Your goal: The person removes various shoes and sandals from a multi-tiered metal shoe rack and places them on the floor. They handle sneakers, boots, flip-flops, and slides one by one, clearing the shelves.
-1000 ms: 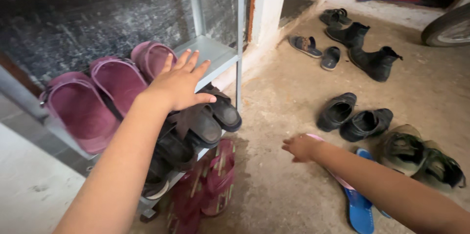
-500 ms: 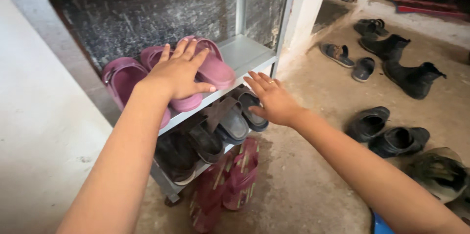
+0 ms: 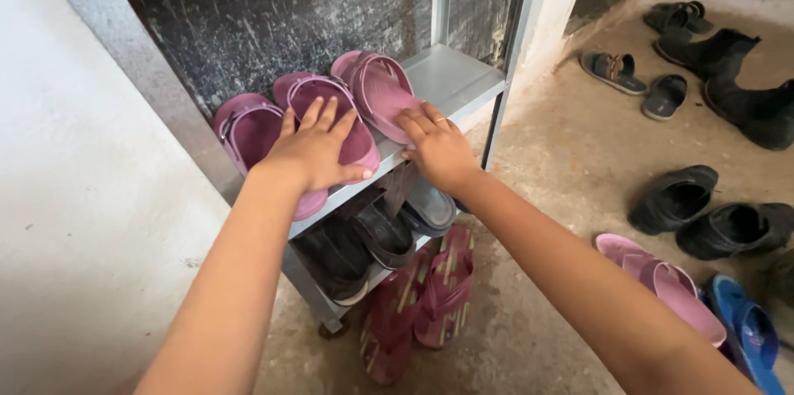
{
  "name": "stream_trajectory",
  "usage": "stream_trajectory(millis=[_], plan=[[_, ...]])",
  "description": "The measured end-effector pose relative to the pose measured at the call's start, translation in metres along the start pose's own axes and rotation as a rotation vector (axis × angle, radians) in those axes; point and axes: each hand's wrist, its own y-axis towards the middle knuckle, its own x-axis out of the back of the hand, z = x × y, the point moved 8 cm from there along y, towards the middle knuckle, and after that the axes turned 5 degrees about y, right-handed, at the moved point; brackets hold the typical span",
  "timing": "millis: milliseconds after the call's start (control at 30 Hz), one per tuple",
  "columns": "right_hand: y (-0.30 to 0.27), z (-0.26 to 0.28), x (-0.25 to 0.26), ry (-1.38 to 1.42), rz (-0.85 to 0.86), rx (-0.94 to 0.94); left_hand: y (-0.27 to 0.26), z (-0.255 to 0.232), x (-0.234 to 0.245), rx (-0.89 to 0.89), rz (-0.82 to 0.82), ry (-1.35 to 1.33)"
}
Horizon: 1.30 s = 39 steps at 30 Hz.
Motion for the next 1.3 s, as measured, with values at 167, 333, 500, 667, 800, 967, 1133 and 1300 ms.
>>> stream_trajectory(millis=[167, 333, 500, 667, 800, 967, 1133, 1300], plan=[[0.001, -0.007, -0.009, -0.106, -0.051, 0.05, 0.0, 0.01, -0.013, -0.029, -0.005, 0.055], [-0.006, -0.004, -0.003, -0.188, -0.095, 0.14, 0.001, 0.01, -0.008, -0.022, 0.004, 0.035], [-0.026, -0.009, 0.025, -0.225, -0.094, 0.207, 0.002, -0.004, 0.007, -0.022, 0.01, 0.011], [-0.052, -0.02, 0.073, -0.228, -0.095, 0.251, 0.011, -0.031, 0.013, -0.045, 0.034, 0.037], [-0.083, -0.033, 0.121, -0.214, -0.079, 0.276, 0.029, -0.067, 0.024, -0.116, -0.018, 0.014], [-0.121, -0.091, 0.176, 0.074, -0.051, -0.183, 0.053, -0.125, 0.035, -0.214, -0.061, -0.013], [-0.172, -0.161, 0.235, 0.134, -0.217, -0.401, 0.073, -0.183, 0.042, -0.292, -0.059, -0.027], [-0.244, -0.227, 0.244, -0.039, 0.03, -0.472, 0.084, -0.225, 0.041, -0.351, -0.054, -0.026]])
